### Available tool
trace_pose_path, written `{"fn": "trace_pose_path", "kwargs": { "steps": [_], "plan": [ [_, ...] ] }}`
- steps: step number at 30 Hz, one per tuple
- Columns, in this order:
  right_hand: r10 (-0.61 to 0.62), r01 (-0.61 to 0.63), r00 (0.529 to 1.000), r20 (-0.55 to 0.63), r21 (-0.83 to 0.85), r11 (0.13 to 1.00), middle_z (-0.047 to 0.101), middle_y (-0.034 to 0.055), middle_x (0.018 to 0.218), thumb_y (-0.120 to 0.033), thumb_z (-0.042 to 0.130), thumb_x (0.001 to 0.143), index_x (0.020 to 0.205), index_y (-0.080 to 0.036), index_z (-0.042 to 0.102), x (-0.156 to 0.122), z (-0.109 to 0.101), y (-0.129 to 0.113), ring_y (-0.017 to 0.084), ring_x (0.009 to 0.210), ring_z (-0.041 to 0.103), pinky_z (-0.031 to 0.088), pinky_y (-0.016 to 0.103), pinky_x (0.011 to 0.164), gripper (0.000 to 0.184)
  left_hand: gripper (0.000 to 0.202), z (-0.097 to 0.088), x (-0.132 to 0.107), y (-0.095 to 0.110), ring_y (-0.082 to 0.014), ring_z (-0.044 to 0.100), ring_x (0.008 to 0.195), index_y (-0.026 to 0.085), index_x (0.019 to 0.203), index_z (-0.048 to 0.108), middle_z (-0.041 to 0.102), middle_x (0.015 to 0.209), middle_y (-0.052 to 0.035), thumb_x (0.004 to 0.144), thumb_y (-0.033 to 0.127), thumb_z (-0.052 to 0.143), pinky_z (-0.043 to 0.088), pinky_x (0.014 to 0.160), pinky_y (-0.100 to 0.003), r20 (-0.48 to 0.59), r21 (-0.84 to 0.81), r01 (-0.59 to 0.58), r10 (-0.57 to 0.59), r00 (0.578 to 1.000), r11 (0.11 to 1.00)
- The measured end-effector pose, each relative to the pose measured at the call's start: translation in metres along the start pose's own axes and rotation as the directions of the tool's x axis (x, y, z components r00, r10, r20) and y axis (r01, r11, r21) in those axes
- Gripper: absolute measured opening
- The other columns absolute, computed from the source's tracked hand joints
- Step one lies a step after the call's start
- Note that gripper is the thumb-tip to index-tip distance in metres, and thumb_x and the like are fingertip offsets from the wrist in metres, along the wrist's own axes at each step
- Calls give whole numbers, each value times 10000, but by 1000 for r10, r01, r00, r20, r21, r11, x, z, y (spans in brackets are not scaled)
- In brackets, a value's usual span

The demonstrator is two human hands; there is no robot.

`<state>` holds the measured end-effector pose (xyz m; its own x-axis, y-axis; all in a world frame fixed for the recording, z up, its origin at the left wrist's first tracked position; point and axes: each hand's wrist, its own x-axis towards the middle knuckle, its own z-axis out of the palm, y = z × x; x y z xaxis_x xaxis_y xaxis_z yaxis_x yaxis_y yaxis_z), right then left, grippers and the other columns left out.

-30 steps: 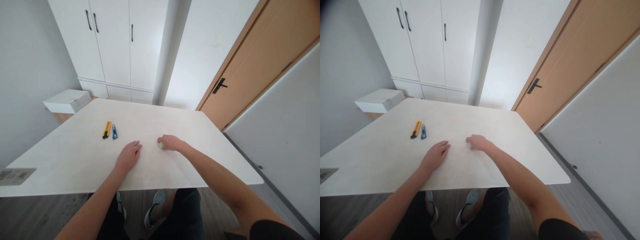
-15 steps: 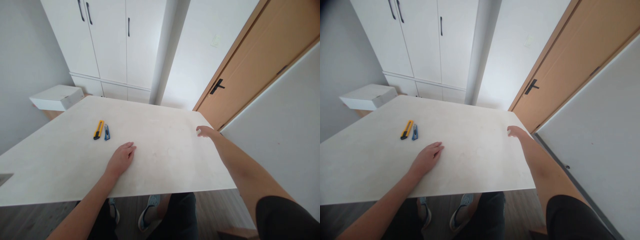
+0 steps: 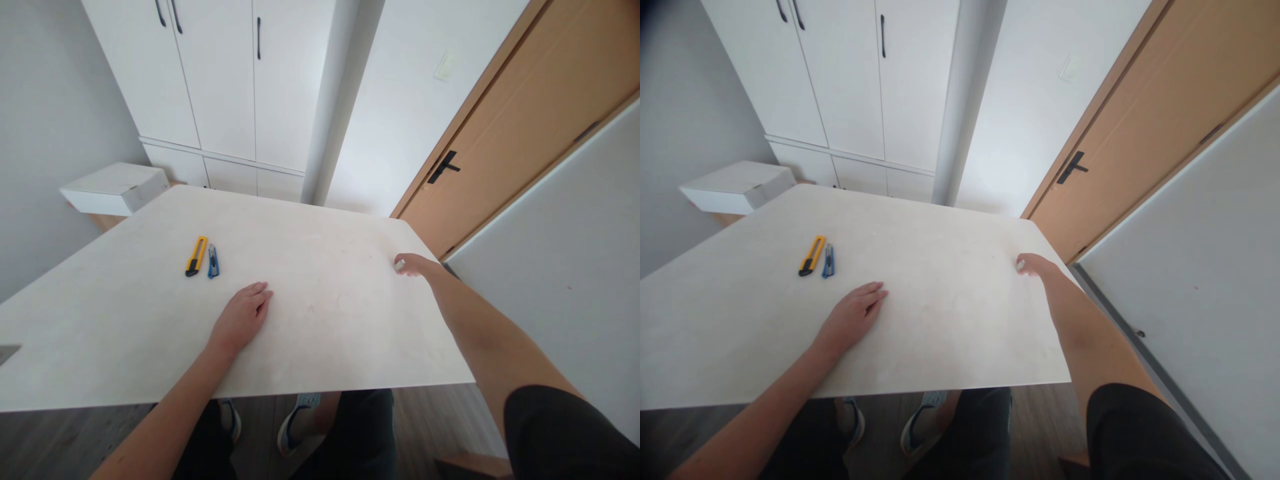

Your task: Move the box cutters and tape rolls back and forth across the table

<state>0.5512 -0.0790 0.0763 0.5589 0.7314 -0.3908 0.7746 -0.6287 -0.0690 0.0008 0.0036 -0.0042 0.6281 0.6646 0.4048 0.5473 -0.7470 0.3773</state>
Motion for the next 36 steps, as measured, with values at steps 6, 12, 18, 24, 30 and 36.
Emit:
{"fn": "trace_pose_path", "kwargs": {
  "steps": [6, 12, 18, 24, 30, 36],
  "plan": [
    [-1, 1, 1000, 19, -39, 999, 685, 36, 790, -210, 777, 704, 1185, -226, 657, 5, 0, 2, 166, 599, 640, 464, 241, 545, 496, 407, -1, 1, 1, -277, 629, 1220, 166, 1139, 751, 682, 1300, -134, 973, 304, 406, 481, 1097, -475, -8, -12, -1, 1, 1000, 1000],
    [11, -8, 999, 38, -92, 996, 704, 34, 821, -288, 772, 743, 1372, -242, 541, 4, -1, 5, 183, 654, 663, 470, 260, 595, 671, 393, -1, 1, 1, -268, 626, 1226, 171, 1141, 750, 681, 1303, -128, 964, 289, 420, 475, 1102, -464, -2, -18, 6, -6, 1000, 1000],
    [33, -71, 976, -213, -170, 983, 683, 178, 1148, -358, 785, 746, 1482, -162, 420, -33, -7, -6, 290, 955, 687, 490, 331, 752, 844, 405, -2, 2, 1, -270, 620, 1235, 161, 1147, 749, 677, 1309, -131, 970, 294, 409, 470, 1107, -464, 9, -14, 8, -8, 1000, 1000],
    [-202, 242, 844, -497, 16, 970, 684, 141, 1202, -351, 516, 956, 1321, -183, 587, -113, 73, -65, 248, 1052, 668, 509, 368, 917, 408, 404, -1, 2, 2, -268, 620, 1234, 169, 1144, 748, 677, 1310, -129, 966, 279, 402, 473, 1105, -468, 3, -17, 8, -8, 1000, 1000],
    [-452, 557, 655, -605, -17, 831, 637, 135, 1338, -400, 469, 993, 1281, -194, 645, -171, 154, -129, 267, 1269, 564, 426, 463, 1112, 396, 389, 2, 0, -1, -272, 616, 1239, 175, 1147, 741, 674, 1314, -128, 958, 271, 415, 469, 1109, -477, -11, -17, -14, 13, 1000, 1000],
    [-443, 552, 648, -620, -19, 834, 642, 146, 1330, -395, 462, 990, 1253, -180, 668, -173, 153, -132, 268, 1249, 578, 436, 467, 1111, 397, 356, -2, 0, 3, -257, 618, 1236, 167, 1150, 737, 679, 1302, -136, 957, 226, 444, 467, 1113, -459, -14, 4, -18, 18, 1000, 1000]
  ]
}}
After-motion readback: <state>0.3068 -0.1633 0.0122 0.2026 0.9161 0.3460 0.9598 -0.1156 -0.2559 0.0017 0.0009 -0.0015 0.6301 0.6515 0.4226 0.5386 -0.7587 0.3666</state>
